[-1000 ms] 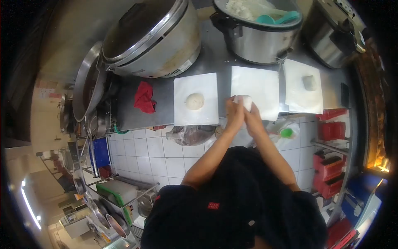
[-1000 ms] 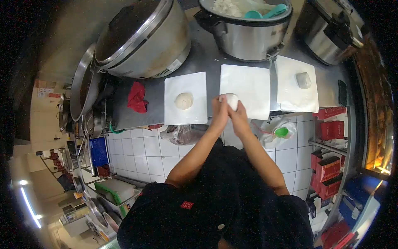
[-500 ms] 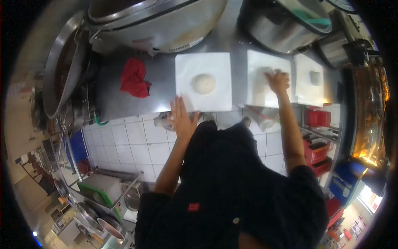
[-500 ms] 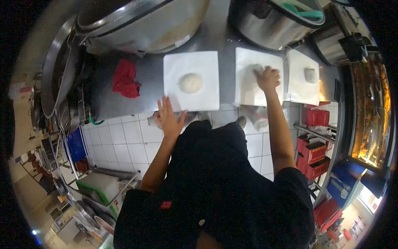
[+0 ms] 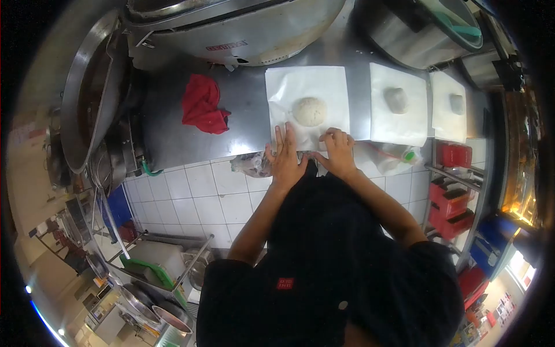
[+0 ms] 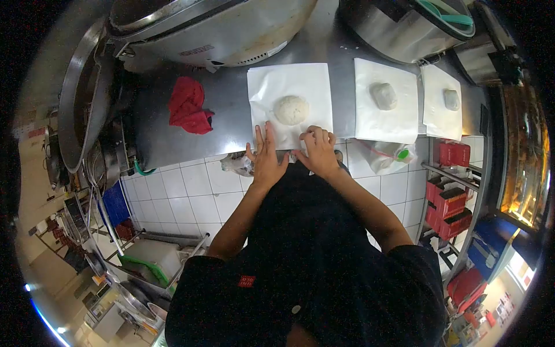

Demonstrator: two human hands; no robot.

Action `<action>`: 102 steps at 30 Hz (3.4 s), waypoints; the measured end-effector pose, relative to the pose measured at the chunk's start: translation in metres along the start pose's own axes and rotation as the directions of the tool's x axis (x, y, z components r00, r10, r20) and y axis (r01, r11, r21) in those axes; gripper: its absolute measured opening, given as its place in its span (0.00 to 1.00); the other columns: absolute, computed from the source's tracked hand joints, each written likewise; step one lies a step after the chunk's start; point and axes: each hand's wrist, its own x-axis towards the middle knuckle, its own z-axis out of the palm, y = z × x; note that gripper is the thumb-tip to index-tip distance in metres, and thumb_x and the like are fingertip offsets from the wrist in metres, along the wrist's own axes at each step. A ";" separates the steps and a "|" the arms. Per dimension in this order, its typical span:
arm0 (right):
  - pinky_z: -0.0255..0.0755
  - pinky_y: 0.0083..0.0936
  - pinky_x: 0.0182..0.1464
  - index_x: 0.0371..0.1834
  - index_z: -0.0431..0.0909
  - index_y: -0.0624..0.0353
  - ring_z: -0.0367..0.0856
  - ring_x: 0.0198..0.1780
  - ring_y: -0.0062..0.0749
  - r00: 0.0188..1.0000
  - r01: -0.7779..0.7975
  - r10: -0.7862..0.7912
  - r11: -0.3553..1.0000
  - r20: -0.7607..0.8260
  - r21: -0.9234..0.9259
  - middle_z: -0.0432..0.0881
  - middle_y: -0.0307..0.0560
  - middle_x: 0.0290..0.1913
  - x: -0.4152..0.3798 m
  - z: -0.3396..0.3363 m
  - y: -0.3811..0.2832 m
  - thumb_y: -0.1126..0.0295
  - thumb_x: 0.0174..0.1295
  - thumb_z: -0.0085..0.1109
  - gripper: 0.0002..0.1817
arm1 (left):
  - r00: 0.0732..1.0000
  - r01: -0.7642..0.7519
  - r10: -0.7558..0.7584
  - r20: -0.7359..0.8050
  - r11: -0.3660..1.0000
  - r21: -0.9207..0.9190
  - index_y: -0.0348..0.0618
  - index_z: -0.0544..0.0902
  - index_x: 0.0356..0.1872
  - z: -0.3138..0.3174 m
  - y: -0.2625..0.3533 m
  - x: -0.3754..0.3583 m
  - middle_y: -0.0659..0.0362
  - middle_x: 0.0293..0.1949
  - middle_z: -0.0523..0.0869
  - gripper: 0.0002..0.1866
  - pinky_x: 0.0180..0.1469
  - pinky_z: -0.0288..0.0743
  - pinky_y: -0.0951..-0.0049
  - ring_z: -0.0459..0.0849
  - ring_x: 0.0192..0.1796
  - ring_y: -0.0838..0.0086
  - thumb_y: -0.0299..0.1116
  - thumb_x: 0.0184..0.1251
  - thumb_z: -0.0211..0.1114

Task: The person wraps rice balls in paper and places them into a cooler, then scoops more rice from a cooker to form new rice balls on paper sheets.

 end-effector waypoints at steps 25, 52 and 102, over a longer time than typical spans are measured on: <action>0.59 0.40 0.55 0.37 0.80 0.49 0.77 0.46 0.32 0.983 0.182 -0.182 0.974 -0.006 0.135 0.77 0.36 0.42 0.021 -0.006 -0.010 0.69 0.55 0.68 0.08 | 0.875 -0.444 0.454 -0.167 0.891 0.099 0.55 0.86 0.39 -0.038 -0.023 0.020 0.72 0.45 0.84 0.08 0.58 0.58 0.59 0.80 0.54 0.79 0.38 0.59 0.69; 0.63 0.41 0.55 0.37 0.83 0.53 0.77 0.49 0.38 0.987 -0.154 0.158 0.978 -0.014 0.142 0.81 0.38 0.43 0.016 -0.031 0.068 0.69 0.58 0.66 0.06 | 0.985 -0.088 0.106 0.133 0.988 -0.128 0.50 0.88 0.41 -0.069 -0.052 0.065 0.62 0.41 0.88 0.10 0.55 0.57 0.62 0.82 0.49 0.70 0.40 0.61 0.70; 0.64 0.47 0.56 0.41 0.81 0.57 0.79 0.52 0.43 0.958 -0.111 0.110 0.994 0.265 -0.009 0.83 0.47 0.43 0.064 -0.047 0.074 0.56 0.59 0.66 0.16 | 0.976 0.215 -0.151 0.158 0.537 -0.816 0.37 0.86 0.50 -0.051 -0.051 0.089 0.57 0.43 0.90 0.14 0.49 0.75 0.79 0.84 0.46 0.76 0.25 0.63 0.66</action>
